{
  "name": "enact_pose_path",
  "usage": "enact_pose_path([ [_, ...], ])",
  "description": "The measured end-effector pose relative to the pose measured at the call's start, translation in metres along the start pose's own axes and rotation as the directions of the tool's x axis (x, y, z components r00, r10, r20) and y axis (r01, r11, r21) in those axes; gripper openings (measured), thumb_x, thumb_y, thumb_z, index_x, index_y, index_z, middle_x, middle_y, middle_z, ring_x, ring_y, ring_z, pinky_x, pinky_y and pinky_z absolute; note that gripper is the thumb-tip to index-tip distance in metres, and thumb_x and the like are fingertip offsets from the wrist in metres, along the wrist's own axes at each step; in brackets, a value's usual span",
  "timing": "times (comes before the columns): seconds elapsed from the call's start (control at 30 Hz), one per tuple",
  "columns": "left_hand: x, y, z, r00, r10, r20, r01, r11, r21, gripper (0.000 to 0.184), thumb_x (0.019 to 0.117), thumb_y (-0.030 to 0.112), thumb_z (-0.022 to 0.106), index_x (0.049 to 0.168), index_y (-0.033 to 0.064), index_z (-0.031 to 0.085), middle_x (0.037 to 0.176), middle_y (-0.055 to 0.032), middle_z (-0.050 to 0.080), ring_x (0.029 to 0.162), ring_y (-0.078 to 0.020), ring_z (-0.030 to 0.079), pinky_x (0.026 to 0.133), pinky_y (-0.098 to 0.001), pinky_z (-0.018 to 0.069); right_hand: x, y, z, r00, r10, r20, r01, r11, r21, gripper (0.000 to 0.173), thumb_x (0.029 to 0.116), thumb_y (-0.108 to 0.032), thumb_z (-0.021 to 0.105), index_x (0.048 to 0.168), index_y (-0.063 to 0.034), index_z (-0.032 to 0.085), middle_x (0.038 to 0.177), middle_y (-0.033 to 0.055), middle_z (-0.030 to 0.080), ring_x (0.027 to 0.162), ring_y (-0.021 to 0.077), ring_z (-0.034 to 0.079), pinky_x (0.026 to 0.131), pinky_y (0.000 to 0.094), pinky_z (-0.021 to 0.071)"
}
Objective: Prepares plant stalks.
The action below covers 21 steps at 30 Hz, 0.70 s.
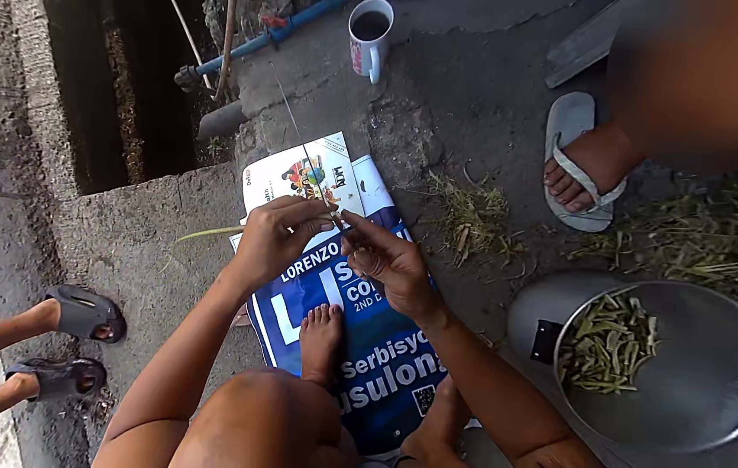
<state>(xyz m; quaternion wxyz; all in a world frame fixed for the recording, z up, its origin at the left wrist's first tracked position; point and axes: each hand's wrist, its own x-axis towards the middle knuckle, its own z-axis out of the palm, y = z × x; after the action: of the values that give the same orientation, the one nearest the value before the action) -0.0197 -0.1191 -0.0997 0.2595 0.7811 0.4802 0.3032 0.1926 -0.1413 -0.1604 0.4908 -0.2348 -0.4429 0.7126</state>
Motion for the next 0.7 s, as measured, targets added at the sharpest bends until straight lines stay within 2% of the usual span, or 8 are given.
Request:
enact_pose_path([
  [0.2, -0.002, 0.002, 0.0, 0.998, 0.031, -0.059, -0.032, 0.999, -0.013, 0.009, 0.0945, 0.01, 0.071, 0.097, 0.0033, 0.077, 0.094, -0.0023, 0.074, 0.088, -0.0023, 0.067, 0.081, -0.017, 0.0553, 0.005, -0.001, 0.002, 1.0, -0.003, 0.016, 0.002, 0.999, 0.05, 0.044, 0.1, -0.013, 0.064, 0.142, -0.0023, 0.059, 0.101, 0.0011, 0.069, 0.076, 0.0012, 0.059, 0.07, 0.0174, 0.0517],
  [0.33, -0.003, 0.002, 0.001, 0.996, 0.006, -0.09, -0.009, 0.999, -0.034, 0.01, 0.0937, 0.01, 0.072, 0.096, 0.0019, 0.077, 0.091, -0.0024, 0.073, 0.084, -0.0003, 0.067, 0.08, -0.0152, 0.0552, 0.005, -0.001, 0.003, 1.0, 0.008, 0.023, -0.01, 0.995, 0.101, 0.046, 0.0993, -0.015, 0.066, 0.143, -0.0024, 0.058, 0.102, 0.0019, 0.069, 0.076, 0.0006, 0.059, 0.07, 0.0167, 0.0512],
  [0.5, -0.002, 0.006, 0.006, 0.992, -0.017, -0.124, 0.01, 0.998, -0.062, 0.008, 0.0919, 0.008, 0.073, 0.094, 0.0005, 0.076, 0.088, -0.0014, 0.072, 0.08, 0.0016, 0.066, 0.077, -0.0132, 0.0548, 0.006, 0.0, 0.002, 1.0, -0.01, 0.008, 0.009, 0.989, 0.147, 0.042, 0.0978, -0.012, 0.067, 0.138, -0.0035, 0.063, 0.102, 0.0021, 0.07, 0.074, 0.0006, 0.059, 0.069, 0.0171, 0.052],
  [0.7, 0.001, 0.013, 0.014, 0.965, 0.155, -0.209, -0.127, 0.981, 0.145, 0.009, 0.0915, 0.007, 0.072, 0.092, 0.0015, 0.079, 0.092, -0.0075, 0.076, 0.091, -0.0091, 0.07, 0.086, -0.0204, 0.0539, 0.007, 0.001, 0.005, 0.996, 0.074, -0.053, -0.051, 0.934, 0.352, 0.034, 0.0959, -0.012, 0.069, 0.13, -0.0054, 0.07, 0.091, 0.004, 0.07, 0.066, 0.0044, 0.06, 0.062, 0.0195, 0.0526],
])
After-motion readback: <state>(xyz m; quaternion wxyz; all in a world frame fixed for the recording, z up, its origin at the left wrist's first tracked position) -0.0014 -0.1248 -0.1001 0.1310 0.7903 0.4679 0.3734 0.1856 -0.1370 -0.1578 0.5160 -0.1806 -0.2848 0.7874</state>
